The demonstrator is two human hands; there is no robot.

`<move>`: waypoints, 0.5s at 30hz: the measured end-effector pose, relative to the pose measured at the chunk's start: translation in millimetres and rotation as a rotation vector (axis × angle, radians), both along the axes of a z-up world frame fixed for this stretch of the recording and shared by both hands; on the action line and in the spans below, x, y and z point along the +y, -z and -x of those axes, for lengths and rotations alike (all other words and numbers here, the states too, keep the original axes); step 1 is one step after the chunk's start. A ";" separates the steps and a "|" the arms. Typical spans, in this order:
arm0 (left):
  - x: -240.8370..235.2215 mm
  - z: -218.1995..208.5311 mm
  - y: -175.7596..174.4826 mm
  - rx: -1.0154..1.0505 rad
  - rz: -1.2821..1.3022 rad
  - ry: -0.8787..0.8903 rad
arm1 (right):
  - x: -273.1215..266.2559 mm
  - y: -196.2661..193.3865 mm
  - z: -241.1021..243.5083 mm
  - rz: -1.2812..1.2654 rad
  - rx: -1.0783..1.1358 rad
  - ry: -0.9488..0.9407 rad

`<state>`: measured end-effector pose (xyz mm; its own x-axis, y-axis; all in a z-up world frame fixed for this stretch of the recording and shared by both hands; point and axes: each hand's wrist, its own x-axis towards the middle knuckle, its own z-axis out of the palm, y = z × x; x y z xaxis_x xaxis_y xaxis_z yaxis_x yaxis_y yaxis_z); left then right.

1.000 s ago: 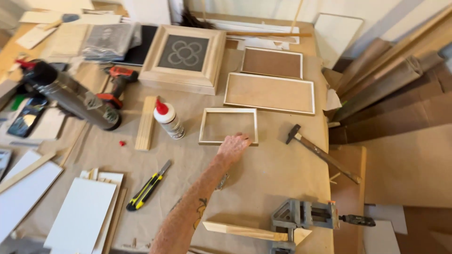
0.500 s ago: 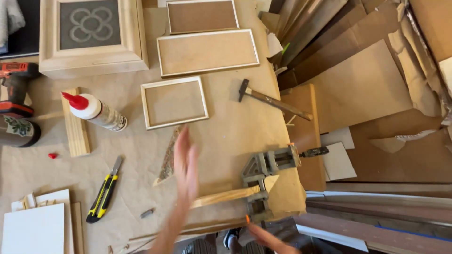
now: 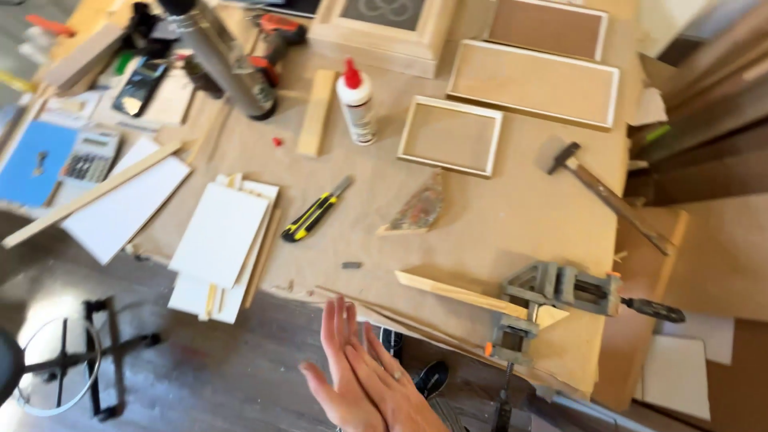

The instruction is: Assembling small wooden frames by gluing, clamping, and hammering pieces together on a workbench.

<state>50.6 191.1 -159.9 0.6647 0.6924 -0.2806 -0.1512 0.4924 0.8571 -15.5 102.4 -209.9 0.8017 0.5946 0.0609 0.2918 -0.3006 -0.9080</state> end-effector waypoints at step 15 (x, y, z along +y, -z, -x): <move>26.0 75.3 -5.8 -0.707 0.158 0.164 | 39.2 -44.8 -14.3 -0.299 1.369 0.265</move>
